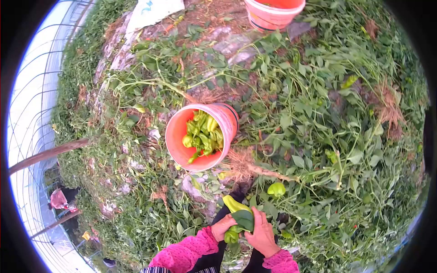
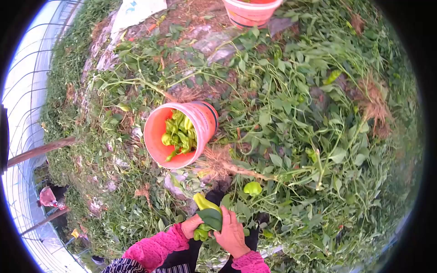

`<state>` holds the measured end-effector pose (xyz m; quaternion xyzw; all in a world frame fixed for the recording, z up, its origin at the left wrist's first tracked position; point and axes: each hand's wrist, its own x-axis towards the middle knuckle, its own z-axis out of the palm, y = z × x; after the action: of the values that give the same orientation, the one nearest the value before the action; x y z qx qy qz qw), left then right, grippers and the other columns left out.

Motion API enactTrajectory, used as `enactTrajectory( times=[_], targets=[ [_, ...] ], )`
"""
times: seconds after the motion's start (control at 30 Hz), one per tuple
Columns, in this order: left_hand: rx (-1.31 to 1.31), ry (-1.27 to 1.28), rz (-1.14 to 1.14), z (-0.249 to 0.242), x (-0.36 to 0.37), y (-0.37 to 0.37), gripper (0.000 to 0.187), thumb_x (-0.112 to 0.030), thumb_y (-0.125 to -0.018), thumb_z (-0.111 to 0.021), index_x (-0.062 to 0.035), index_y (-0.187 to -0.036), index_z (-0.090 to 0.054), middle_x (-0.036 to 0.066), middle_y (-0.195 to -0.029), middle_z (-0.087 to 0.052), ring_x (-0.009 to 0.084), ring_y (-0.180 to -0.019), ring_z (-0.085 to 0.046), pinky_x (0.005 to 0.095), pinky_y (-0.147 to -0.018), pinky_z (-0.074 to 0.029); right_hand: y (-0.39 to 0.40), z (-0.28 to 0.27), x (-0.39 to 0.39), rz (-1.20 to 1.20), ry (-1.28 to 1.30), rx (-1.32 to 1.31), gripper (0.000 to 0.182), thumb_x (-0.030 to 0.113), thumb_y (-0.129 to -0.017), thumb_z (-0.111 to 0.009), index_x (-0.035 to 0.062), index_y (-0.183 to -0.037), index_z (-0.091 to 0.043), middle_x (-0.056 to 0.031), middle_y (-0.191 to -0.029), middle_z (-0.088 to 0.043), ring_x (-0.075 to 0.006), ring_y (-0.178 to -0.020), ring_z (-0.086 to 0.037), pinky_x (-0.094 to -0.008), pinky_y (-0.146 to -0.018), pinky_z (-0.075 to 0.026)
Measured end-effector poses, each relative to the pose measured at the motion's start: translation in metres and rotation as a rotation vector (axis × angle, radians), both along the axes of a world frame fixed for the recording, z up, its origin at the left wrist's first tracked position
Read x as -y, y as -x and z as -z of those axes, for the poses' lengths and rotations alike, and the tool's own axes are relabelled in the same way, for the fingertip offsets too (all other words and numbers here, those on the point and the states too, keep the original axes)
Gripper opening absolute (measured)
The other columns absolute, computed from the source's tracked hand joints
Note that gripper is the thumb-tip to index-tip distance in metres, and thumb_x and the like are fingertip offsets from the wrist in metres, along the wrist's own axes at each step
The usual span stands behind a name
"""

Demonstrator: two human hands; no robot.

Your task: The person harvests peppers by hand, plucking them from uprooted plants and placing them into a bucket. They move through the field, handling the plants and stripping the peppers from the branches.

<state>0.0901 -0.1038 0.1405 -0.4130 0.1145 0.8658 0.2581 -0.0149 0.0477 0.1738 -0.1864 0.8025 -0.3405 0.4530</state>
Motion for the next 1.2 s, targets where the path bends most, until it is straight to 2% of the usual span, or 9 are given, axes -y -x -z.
enactTrajectory(
  times=[0.1, 0.17, 0.33, 0.5, 0.63, 0.7, 0.77, 0.93, 1.2],
  targets=[
    [0.055, 0.113, 0.046, 0.003, 0.005, 0.015, 0.041, -0.014, -0.081, -0.064, -0.0058, -0.119, -0.051, 0.007, -0.1, -0.063, 0.0169, -0.079, -0.063, 0.0313, -0.062, -0.054, 0.005, 0.009, 0.006, 0.02, 0.031, -0.034, 0.081, 0.015, -0.065, -0.071, 0.0064, -0.134, -0.029, -0.0181, -0.121, -0.043, -0.0387, -0.1, -0.053, -0.046, -0.078, -0.045],
    [-0.013, 0.217, 0.092, 0.004, 0.006, 0.028, 0.042, -0.015, -0.077, -0.072, -0.0073, -0.114, -0.055, 0.003, -0.095, -0.064, 0.0114, -0.072, -0.063, 0.0271, -0.058, -0.053, 0.005, 0.021, 0.008, 0.167, 0.022, -0.09, 0.078, 0.016, -0.063, -0.072, 0.0062, -0.13, -0.034, -0.0178, -0.123, -0.041, -0.0388, -0.102, -0.052, -0.0454, -0.078, -0.045],
    [-0.056, 0.395, 0.146, -0.004, 0.022, 0.052, 0.044, 0.0, -0.073, -0.073, -0.0015, -0.113, -0.056, 0.005, -0.104, -0.064, 0.0125, -0.094, -0.06, 0.0291, -0.085, -0.048, 0.033, 0.013, 0.026, -0.028, -0.151, -0.173, 0.068, 0.015, -0.056, -0.076, 0.0155, -0.118, -0.049, -0.0083, -0.127, -0.043, -0.0279, -0.122, -0.036, -0.0463, -0.09, -0.034],
    [-0.207, 0.418, 0.144, -0.01, 0.036, 0.064, 0.047, 0.002, -0.071, -0.074, -0.0023, -0.114, -0.057, 0.003, -0.105, -0.063, 0.0111, -0.096, -0.059, 0.0282, -0.088, -0.047, 0.024, 0.062, 0.014, 0.163, 0.019, 0.094, 0.059, 0.014, -0.059, -0.075, 0.0165, -0.114, -0.053, -0.0034, -0.118, -0.051, -0.0224, -0.117, -0.044, -0.0446, -0.088, -0.037],
    [-0.309, 0.425, 0.178, -0.01, 0.037, 0.074, 0.046, 0.002, -0.071, -0.074, -0.0044, -0.114, -0.058, 0.003, -0.104, -0.064, 0.0117, -0.098, -0.058, 0.0285, -0.088, -0.048, 0.032, 0.063, 0.006, -0.09, -0.057, -0.064, 0.048, 0.012, -0.068, -0.068, 0.0133, -0.114, -0.054, -0.0092, -0.104, -0.057, -0.0289, -0.103, -0.053, -0.041, -0.083, -0.044],
    [-0.235, 0.354, 0.131, -0.005, 0.039, 0.081, 0.044, -0.004, -0.075, -0.072, -0.0052, -0.116, -0.057, 0.002, -0.106, -0.063, 0.012, -0.092, -0.061, 0.0286, -0.08, -0.051, 0.033, 0.055, 0.001, 0.056, -0.094, -0.086, 0.042, 0.011, -0.067, -0.069, 0.0091, -0.108, -0.057, -0.0166, -0.098, -0.057, -0.035, -0.089, -0.058, -0.0421, -0.075, -0.048],
    [0.039, 0.149, 0.018, -0.005, 0.038, 0.09, 0.038, -0.013, -0.079, -0.068, -0.0074, -0.115, -0.057, 0.005, -0.101, -0.064, 0.0165, -0.081, -0.063, 0.0275, -0.058, -0.052, 0.041, 0.047, 0.002, 0.002, -0.128, -0.107, 0.044, 0.014, -0.071, -0.064, 0.0072, -0.114, -0.054, -0.0174, -0.093, -0.058, -0.0351, -0.089, -0.057, -0.0416, -0.074, -0.048],
    [0.004, -0.335, -0.152, 0.033, 0.011, 0.093, 0.038, -0.04, -0.085, -0.057, -0.011, -0.11, -0.055, 0.007, -0.093, -0.062, 0.0166, -0.059, -0.051, 0.0293, -0.053, -0.043, 0.029, 0.059, -0.016, 0.0, -0.26, -0.13, 0.042, 0.016, -0.071, -0.064, 0.0007, -0.109, -0.054, -0.0204, -0.09, -0.058, -0.0374, -0.086, -0.057, -0.043, -0.074, -0.048],
    [-0.165, -0.302, 0.006, -0.009, 0.003, 0.096, 0.05, -0.047, -0.085, -0.05, -0.0065, -0.115, -0.052, 0.009, -0.09, -0.06, 0.0158, -0.059, -0.051, 0.0288, -0.055, -0.043, 0.009, 0.024, -0.025, -0.113, -0.44, -0.179, 0.041, 0.027, -0.079, -0.06, 0.007, -0.114, -0.051, -0.0205, -0.089, -0.062, -0.0343, -0.079, -0.062, -0.0412, -0.07, -0.05]
  ],
)
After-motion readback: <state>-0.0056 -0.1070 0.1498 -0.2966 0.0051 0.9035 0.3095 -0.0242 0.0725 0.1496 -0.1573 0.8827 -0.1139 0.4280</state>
